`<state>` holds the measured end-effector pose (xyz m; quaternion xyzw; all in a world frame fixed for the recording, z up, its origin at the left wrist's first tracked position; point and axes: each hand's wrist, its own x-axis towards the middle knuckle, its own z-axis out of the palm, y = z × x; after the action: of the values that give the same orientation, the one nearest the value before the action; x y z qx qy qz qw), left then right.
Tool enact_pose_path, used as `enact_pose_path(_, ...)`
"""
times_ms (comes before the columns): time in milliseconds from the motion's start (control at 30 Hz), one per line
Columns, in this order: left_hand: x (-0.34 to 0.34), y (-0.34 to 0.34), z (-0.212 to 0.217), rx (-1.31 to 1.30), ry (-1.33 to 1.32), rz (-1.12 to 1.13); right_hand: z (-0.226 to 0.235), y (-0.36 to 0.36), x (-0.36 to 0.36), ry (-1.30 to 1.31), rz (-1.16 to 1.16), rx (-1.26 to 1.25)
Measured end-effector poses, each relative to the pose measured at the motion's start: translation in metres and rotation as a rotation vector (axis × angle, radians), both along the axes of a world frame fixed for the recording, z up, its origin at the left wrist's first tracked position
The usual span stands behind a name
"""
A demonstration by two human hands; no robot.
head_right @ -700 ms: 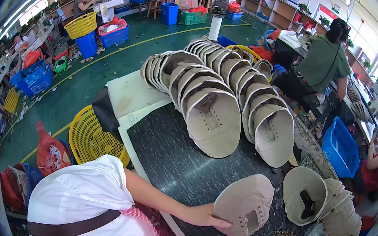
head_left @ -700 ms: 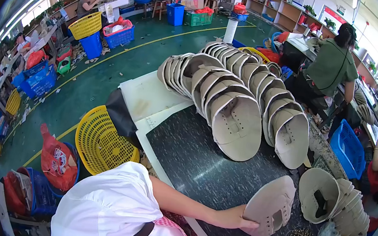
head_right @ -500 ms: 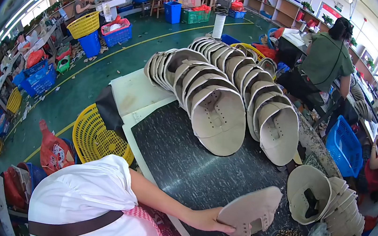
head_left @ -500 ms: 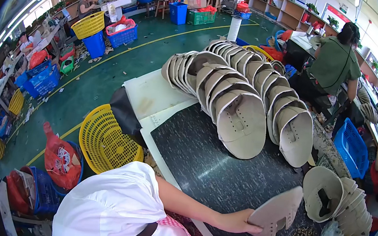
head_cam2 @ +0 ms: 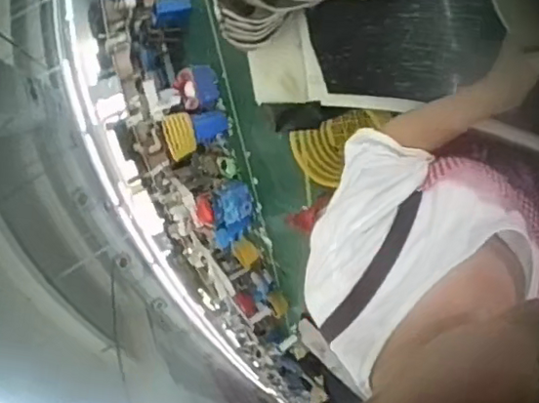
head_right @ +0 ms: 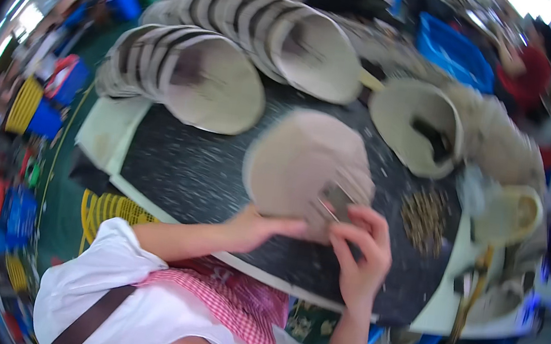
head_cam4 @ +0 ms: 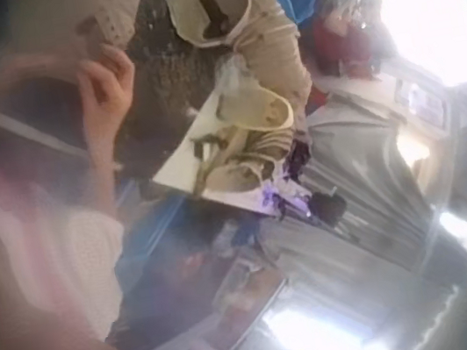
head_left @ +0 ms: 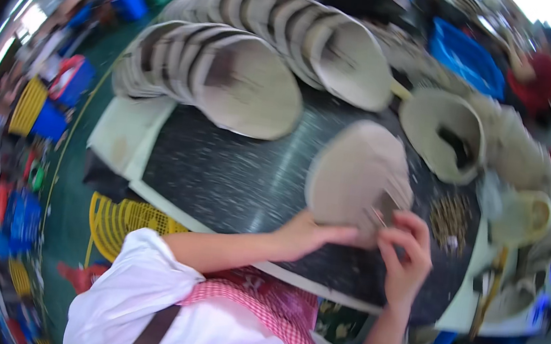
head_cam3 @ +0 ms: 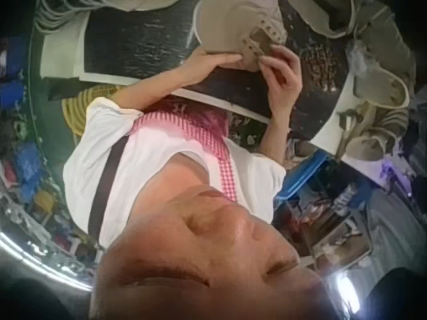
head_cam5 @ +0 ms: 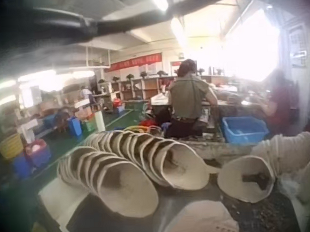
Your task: Manually inserting metal eyelets or studs into pre-punched holes in shoe upper components.
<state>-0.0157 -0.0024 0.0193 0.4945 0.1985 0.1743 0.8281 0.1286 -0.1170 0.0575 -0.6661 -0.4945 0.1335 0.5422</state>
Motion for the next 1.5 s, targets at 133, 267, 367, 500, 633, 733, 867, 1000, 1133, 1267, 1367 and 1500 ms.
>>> enact_pose_path(133, -0.001, 0.008, 0.001, -0.012, 0.003, 0.032, -0.010, -0.013, 0.014, 0.292, -0.040, 0.128)
enact_pose_path(267, 0.003, 0.001, -0.002, -0.025, 0.056, -0.018, -0.007, -0.005, 0.002, 0.057, 0.022, -0.012)
enact_pose_path(367, 0.009, 0.001, -0.001, -0.016, 0.004, -0.029, -0.019, -0.008, 0.008, 0.207, 0.008, 0.022)
enact_pose_path(500, 0.008, 0.004, 0.002, 0.043, -0.061, -0.091, -0.021, -0.006, 0.013, 0.346, 0.077, 0.064)
enact_pose_path(633, -0.016, 0.014, 0.003, 0.234, -0.054, -0.205, -0.017, 0.011, 0.010, 0.195, 0.194, -0.016)
enact_pose_path(733, 0.000, 0.007, -0.027, 0.368, -0.090, -0.445, -0.025, -0.010, 0.017, 0.304, 0.105, 0.091)
enact_pose_path(867, 0.009, -0.009, -0.023, 0.281, -0.374, -0.356, -0.038, -0.019, 0.011, 0.376, 0.028, 0.131)
enact_pose_path(1000, 0.004, -0.005, -0.017, 0.141, -0.229, -0.314, -0.017, -0.034, 0.024, 0.324, 0.106, -0.014)
enact_pose_path(1133, 0.007, 0.011, -0.017, 0.075, -0.365, -0.117, -0.027, -0.055, 0.089, -0.604, -0.401, -0.364)
enact_pose_path(1267, 0.016, 0.012, -0.008, 0.110, -0.304, -0.066, -0.040, -0.064, 0.105, -0.746, -0.461, -0.509)
enact_pose_path(1367, 0.010, 0.015, -0.003, 0.137, -0.323, -0.059, -0.029, -0.063, 0.094, -0.787, -0.427, -0.474)
enact_pose_path(1500, 0.004, 0.014, 0.001, 0.122, -0.294, -0.057, -0.016, -0.060, 0.083, -0.751, -0.376, -0.622)
